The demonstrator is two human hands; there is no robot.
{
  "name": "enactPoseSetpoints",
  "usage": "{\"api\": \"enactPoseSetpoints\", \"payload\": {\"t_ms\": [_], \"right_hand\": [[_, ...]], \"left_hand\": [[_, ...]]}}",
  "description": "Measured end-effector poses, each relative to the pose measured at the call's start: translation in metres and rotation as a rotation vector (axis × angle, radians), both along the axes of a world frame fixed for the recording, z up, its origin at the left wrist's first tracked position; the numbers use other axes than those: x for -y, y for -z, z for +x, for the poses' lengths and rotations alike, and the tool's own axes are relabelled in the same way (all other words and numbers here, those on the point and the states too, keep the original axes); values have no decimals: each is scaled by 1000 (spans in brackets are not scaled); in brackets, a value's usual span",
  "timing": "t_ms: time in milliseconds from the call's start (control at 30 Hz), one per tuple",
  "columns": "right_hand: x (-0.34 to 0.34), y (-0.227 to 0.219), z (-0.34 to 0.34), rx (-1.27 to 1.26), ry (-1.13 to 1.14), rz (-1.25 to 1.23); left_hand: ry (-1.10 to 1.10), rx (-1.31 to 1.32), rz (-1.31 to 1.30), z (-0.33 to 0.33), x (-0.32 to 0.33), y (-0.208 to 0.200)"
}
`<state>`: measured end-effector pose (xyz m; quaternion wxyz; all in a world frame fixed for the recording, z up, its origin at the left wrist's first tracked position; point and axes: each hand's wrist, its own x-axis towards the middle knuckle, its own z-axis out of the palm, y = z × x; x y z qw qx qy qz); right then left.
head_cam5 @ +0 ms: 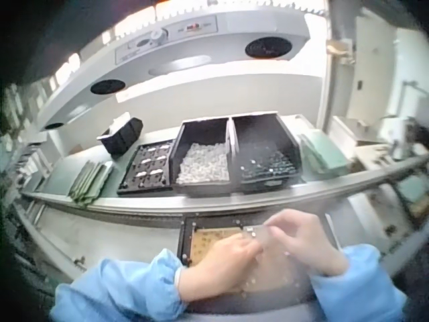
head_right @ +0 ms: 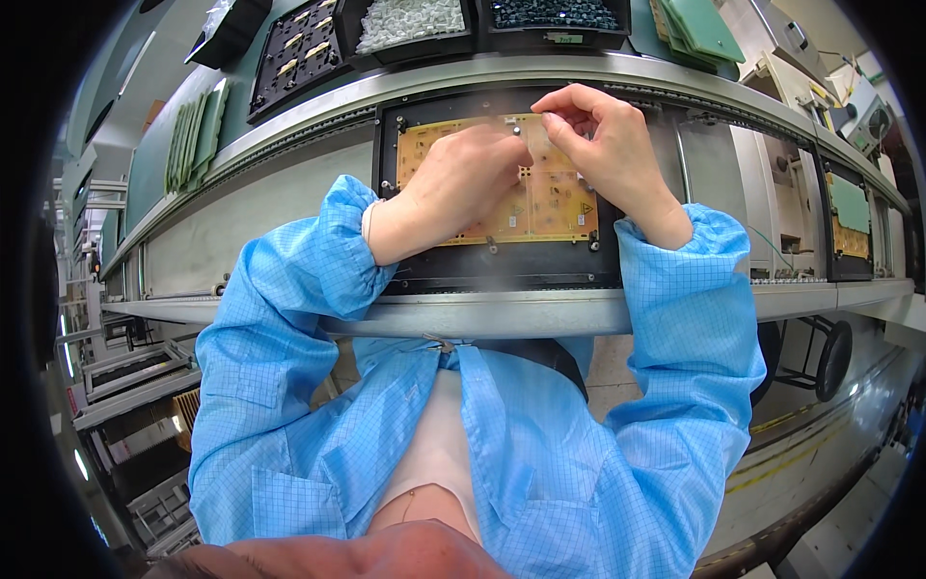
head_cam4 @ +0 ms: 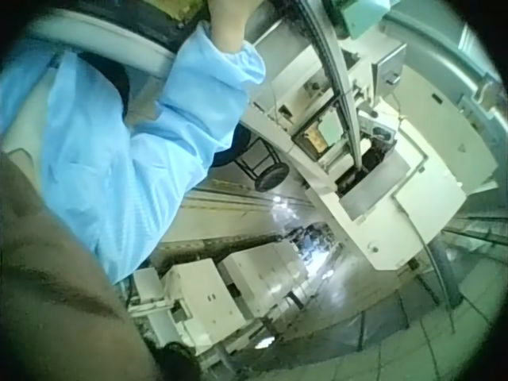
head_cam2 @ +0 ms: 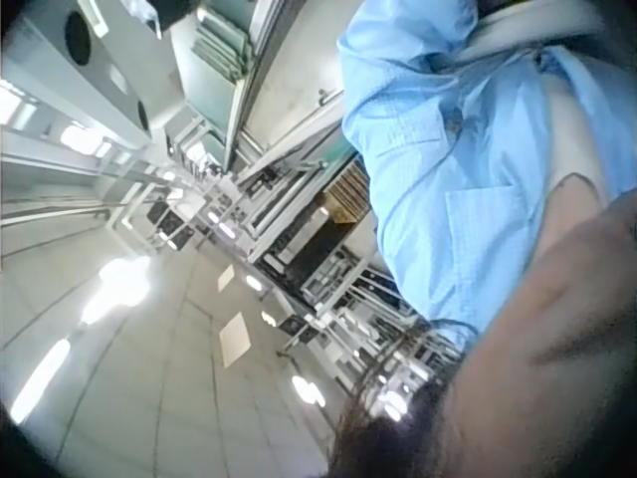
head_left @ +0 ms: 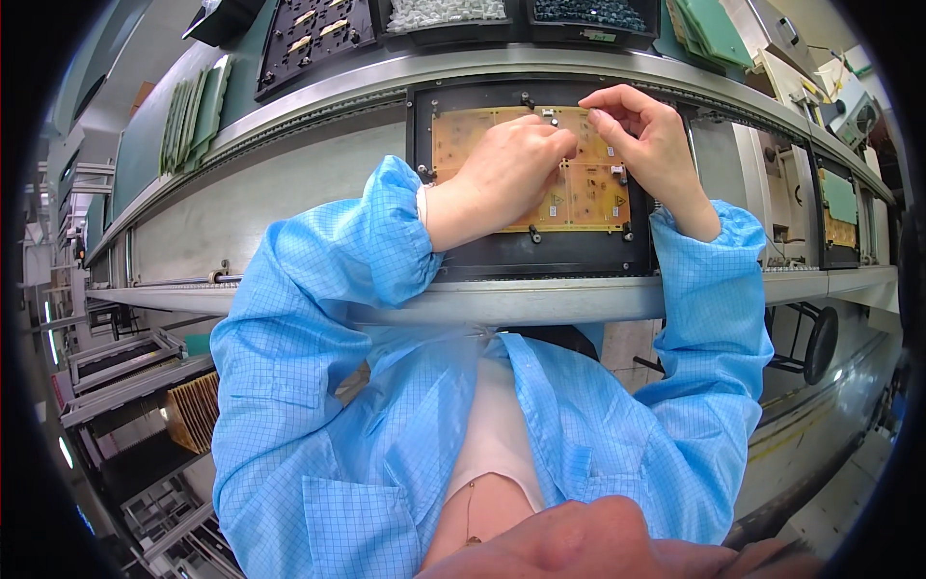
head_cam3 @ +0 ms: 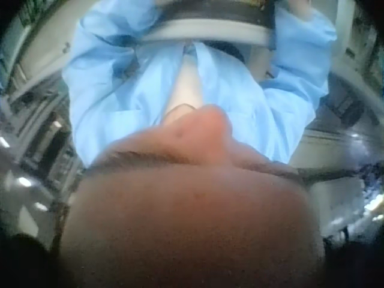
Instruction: Assembling components onto printed circuit boards (PCBs) and placing them into a tray at an electronics factory workstation.
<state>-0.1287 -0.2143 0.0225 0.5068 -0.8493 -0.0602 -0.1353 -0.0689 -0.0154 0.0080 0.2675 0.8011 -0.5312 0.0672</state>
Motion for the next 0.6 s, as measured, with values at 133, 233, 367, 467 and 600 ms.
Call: {"api": "enactPoseSetpoints", "payload": {"t_ms": [133,233,367,467,600], "right_hand": [[1,2,0,0,-6,30],[7,5,-4,62,6,10],[33,18,-23,-61,9,62],[37,19,-35,-101,20,124],[41,21,-43,-182,8,191]], "left_hand": [[16,1,31,1,1,2],[36,-16,6,8,3,12],[-46,3,-91,42,16,10],[-286,328,-218,102,22,-8],[-343,299,-90,156,39,-12]]}}
